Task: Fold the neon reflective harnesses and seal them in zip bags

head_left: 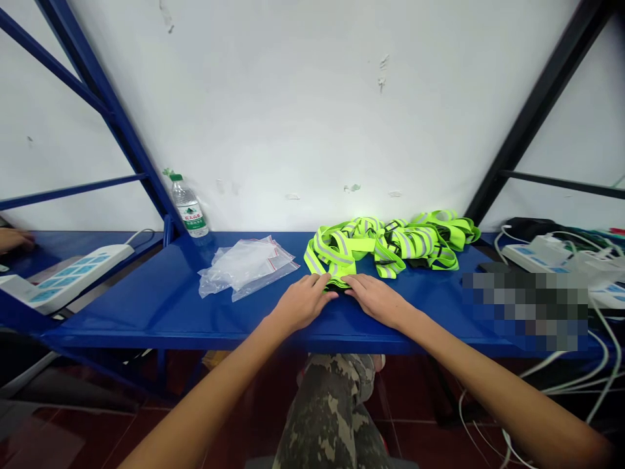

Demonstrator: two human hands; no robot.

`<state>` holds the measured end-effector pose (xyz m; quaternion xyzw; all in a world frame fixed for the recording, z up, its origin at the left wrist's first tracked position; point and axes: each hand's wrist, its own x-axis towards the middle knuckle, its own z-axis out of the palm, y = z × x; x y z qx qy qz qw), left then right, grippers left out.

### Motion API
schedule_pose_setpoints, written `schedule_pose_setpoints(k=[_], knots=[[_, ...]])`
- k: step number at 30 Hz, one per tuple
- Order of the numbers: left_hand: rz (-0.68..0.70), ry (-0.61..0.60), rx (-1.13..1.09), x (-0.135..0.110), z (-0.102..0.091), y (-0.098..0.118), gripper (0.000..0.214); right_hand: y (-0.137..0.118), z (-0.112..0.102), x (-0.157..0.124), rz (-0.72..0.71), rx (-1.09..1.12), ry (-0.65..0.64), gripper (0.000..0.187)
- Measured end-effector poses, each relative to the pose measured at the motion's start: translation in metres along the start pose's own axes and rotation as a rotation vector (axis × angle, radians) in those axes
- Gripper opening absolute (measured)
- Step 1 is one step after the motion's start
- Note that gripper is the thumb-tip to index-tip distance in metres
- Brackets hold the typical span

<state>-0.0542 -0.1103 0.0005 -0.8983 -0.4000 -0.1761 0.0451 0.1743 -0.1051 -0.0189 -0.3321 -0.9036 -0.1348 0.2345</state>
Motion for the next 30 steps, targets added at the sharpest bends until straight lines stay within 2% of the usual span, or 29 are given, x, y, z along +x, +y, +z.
schedule_pose_setpoints(k=[3,7,13,16,20,22,26,30], knots=[[-0.033,-0.001,0.076,0.001,0.003,0.005,0.065,0.003,-0.001,0.001,0.072,0.095,0.024,0.031],[-0.091,0.006,0.057,0.007,0.004,0.002,0.05,0.005,-0.001,0.006,0.179,0.213,0.062,0.034],[-0.047,0.11,-0.169,0.015,0.006,-0.006,0.037,0.004,0.007,0.009,0.337,0.349,0.051,0.032],[-0.064,0.083,-0.305,0.018,0.007,-0.005,0.038,0.005,0.01,0.008,0.382,0.367,0.048,0.031],[-0.148,0.011,-0.455,0.023,0.009,-0.002,0.04,0.007,0.013,0.009,0.4,0.281,0.056,0.036],[-0.188,0.001,-0.519,0.023,0.011,-0.001,0.035,0.007,0.014,0.01,0.375,0.208,0.076,0.039],[-0.182,0.086,-0.584,0.022,0.016,0.0,0.025,0.007,0.017,0.01,0.338,0.195,0.105,0.042],[-0.102,0.196,-0.458,0.021,0.018,0.001,0.012,0.006,0.018,0.011,0.326,0.25,0.12,0.039]])
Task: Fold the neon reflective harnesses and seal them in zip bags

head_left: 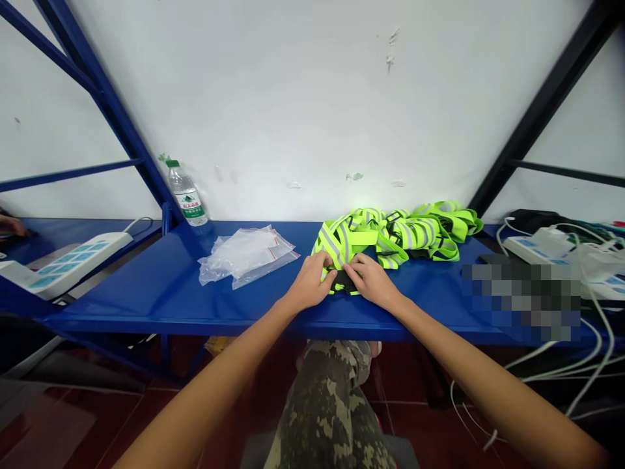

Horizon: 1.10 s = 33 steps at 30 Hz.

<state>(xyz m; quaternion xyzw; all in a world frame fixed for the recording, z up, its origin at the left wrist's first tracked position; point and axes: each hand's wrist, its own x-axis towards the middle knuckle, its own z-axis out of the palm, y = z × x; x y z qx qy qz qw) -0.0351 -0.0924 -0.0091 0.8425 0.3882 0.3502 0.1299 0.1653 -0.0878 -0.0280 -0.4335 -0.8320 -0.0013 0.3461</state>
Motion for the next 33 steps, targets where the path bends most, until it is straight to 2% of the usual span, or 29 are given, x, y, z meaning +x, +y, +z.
schedule_pose_setpoints(k=[4,7,8,11,14,19,23,27,33], knots=[[0.024,-0.03,0.141,0.0,0.001,0.004,0.014,-0.006,-0.004,-0.001,-0.07,-0.003,0.055,0.03],[-0.002,-0.05,0.234,-0.001,0.001,0.006,0.021,-0.01,-0.01,-0.004,-0.118,0.033,0.032,0.026],[-0.033,-0.05,0.279,-0.001,0.001,0.006,0.022,-0.011,-0.012,-0.006,-0.129,0.044,0.009,0.028],[-0.131,-0.048,0.389,-0.001,0.002,0.006,0.022,-0.012,-0.017,-0.011,-0.158,0.058,-0.073,0.05],[-0.156,-0.022,0.408,-0.001,0.002,0.007,0.018,-0.009,-0.019,-0.015,-0.168,0.06,-0.137,0.046],[-0.154,0.085,0.417,-0.002,0.001,0.011,0.029,-0.007,-0.017,-0.013,-0.162,0.076,-0.163,0.037],[-0.096,0.123,0.471,-0.006,0.001,0.019,0.036,-0.009,-0.018,-0.008,-0.131,0.059,-0.167,0.034],[-0.064,0.064,0.598,-0.005,0.002,0.021,0.046,-0.011,-0.017,-0.003,-0.062,0.01,-0.206,0.034],[-0.126,-0.014,0.653,0.004,0.0,0.015,0.051,-0.011,-0.014,0.003,0.004,-0.065,-0.202,0.033]])
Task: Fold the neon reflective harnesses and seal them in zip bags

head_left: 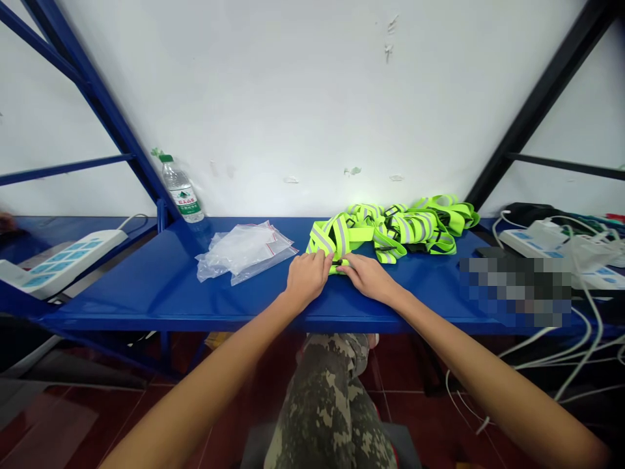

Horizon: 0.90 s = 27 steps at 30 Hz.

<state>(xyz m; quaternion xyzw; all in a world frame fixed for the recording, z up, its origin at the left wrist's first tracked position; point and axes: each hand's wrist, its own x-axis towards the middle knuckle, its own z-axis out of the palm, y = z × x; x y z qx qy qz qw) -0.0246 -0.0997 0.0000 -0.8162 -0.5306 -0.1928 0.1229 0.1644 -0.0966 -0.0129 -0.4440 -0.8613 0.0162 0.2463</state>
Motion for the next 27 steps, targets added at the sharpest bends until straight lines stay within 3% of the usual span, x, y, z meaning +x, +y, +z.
schedule_pose_setpoints(k=[15,20,27], knots=[[-0.002,-0.09,-0.006,0.019,0.002,-0.009,0.056,0.005,0.005,0.011,0.025,0.028,0.044,0.032],[0.001,-0.078,-0.002,0.028,0.008,-0.014,0.06,0.005,0.004,0.018,0.065,0.138,0.037,0.029],[-0.153,-0.052,-0.05,0.03,0.012,-0.013,0.055,0.006,0.005,0.026,0.094,0.208,0.067,0.032]])
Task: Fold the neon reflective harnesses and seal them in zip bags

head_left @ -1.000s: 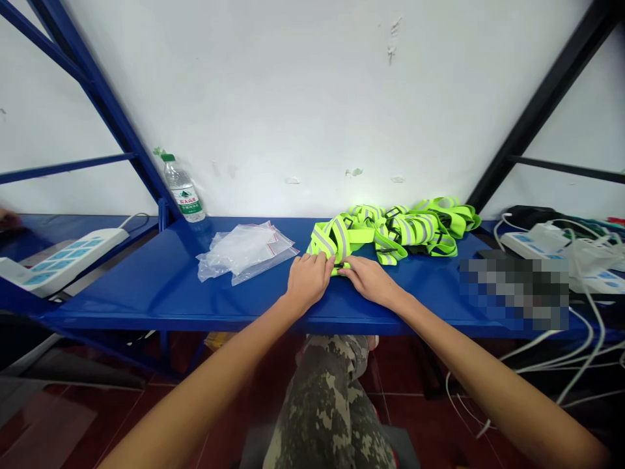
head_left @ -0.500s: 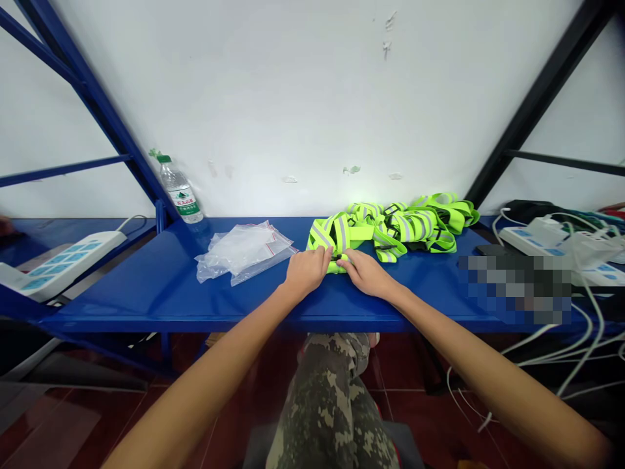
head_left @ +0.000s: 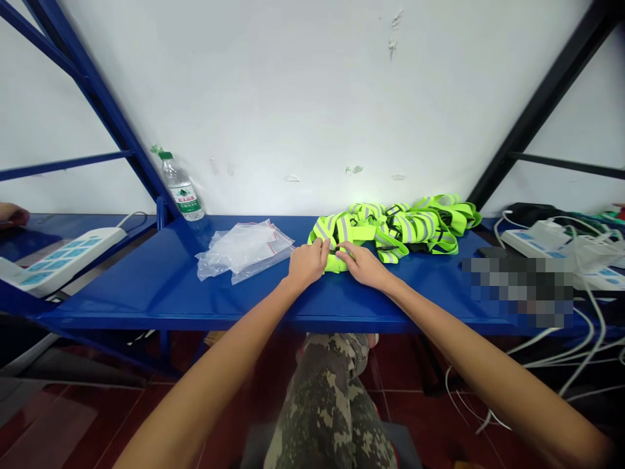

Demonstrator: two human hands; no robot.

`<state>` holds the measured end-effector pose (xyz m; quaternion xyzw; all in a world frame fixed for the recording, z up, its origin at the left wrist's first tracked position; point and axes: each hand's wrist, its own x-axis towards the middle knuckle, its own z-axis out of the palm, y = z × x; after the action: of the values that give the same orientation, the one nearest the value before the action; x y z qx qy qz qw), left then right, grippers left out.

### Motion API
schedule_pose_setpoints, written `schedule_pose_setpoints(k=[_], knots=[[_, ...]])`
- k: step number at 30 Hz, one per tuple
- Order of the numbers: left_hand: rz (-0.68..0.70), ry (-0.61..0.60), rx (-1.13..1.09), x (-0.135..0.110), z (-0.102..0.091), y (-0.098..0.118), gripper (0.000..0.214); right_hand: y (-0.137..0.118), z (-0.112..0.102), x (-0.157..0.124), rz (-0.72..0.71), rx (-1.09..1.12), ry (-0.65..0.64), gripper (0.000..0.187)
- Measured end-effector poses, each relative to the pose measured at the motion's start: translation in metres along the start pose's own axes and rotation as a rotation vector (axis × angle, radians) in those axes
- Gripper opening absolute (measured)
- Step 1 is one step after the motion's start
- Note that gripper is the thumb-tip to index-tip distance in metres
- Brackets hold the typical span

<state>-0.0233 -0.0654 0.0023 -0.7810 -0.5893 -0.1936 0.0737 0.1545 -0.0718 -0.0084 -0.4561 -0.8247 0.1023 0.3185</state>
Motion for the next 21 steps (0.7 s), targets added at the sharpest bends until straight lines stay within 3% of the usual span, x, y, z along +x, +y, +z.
schedule_pose_setpoints(k=[3,7,10,13,15,21], knots=[[0.051,0.082,0.012,-0.004,0.0,0.004,0.051,0.002,0.001,0.002,-0.001,0.046,0.012,0.033],[0.256,0.176,0.095,-0.009,-0.003,0.009,0.05,0.008,0.005,0.005,0.005,0.155,0.052,0.034],[0.371,0.135,0.064,-0.011,-0.004,0.011,0.053,0.018,0.005,0.008,0.03,0.309,0.095,0.037],[0.439,0.077,0.025,-0.01,-0.002,0.011,0.08,0.03,0.003,0.011,0.127,0.43,0.118,0.044],[0.44,0.042,0.039,-0.008,-0.001,0.011,0.092,0.036,0.002,0.012,0.198,0.486,0.137,0.047],[0.416,0.011,0.108,-0.001,-0.002,0.013,0.094,0.039,0.005,0.012,0.341,0.785,0.156,0.047]])
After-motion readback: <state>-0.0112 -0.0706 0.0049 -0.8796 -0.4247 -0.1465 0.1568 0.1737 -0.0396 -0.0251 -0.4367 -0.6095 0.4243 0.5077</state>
